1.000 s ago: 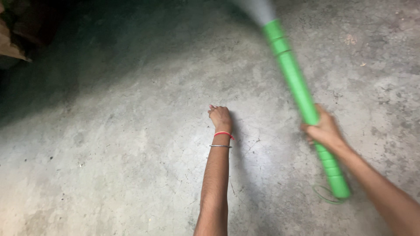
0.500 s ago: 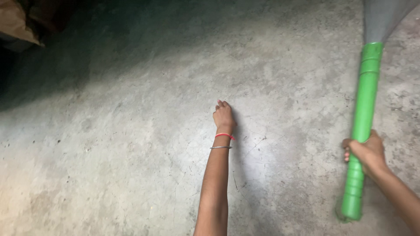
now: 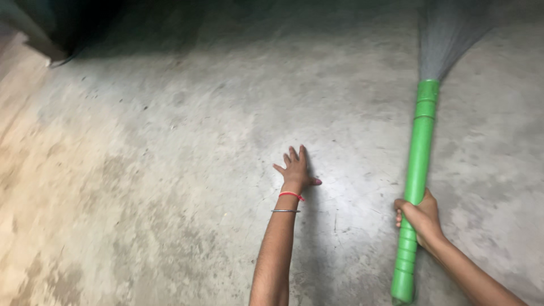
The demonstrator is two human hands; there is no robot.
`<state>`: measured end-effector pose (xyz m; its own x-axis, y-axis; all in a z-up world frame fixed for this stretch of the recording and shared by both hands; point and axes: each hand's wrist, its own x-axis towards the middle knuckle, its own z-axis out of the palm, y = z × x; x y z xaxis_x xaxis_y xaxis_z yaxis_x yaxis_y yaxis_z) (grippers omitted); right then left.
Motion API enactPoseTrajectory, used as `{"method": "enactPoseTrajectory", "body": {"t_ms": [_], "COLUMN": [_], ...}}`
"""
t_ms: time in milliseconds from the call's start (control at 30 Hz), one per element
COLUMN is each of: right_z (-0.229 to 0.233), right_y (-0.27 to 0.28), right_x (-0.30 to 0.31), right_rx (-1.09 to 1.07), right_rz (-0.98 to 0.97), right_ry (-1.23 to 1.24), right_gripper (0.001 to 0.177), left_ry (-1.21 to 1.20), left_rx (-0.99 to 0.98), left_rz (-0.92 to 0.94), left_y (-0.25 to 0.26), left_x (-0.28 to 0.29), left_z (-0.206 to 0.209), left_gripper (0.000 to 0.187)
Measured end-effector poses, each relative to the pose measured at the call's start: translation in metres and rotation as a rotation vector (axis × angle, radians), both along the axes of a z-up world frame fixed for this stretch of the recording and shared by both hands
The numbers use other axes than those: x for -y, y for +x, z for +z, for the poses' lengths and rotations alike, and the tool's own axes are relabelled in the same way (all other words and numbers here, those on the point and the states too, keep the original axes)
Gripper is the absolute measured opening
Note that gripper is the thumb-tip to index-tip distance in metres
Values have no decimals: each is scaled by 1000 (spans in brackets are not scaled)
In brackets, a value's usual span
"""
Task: The person sweeps a concrete floor using a green-handled broom. They move the broom back and forth across the surface, gathering dust and debris while occasionally using their left hand to guide the sweep or touch the floor.
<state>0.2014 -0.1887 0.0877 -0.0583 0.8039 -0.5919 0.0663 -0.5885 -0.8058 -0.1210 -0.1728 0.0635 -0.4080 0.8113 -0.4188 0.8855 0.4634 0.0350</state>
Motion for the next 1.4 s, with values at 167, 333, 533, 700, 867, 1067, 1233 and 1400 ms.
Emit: {"method": "enactPoseTrajectory", "body": {"t_ms": [167, 333, 533, 700, 867, 1067, 1233, 1400], "right_z": [1, 2, 21, 49, 50, -8, -19, 6], "right_y": [-62, -128, -165, -140, -91, -32, -32, -84], "right_x": [-12, -9, -16, -39, -32, -44, 13, 91], "right_rx": [17, -31, -170, -36, 96, 204, 185, 206], "right_rz": [221, 395, 659, 697, 445, 184, 192, 298], "right_ry": [-5, -39, -112, -20, 33, 212, 106, -36], "right_gripper": [44, 47, 64, 82, 84, 44, 53, 77], "left_ry": [-82, -29, -2, 181, 234, -1, -26, 32], "left_rx": [31, 113, 140, 154, 112, 0, 33, 68], "left_rz": [117, 152, 151, 71, -19, 38, 104, 148], "left_y": [-43, -45, -50, -53, -65, -77, -79, -80], "left_x": [30, 24, 27, 51, 92, 140, 168, 166], "left_z": [4, -11, -13, -26, -16, 16, 1, -16], "left_gripper": [153, 156, 157, 148, 145, 150, 149, 148]}}
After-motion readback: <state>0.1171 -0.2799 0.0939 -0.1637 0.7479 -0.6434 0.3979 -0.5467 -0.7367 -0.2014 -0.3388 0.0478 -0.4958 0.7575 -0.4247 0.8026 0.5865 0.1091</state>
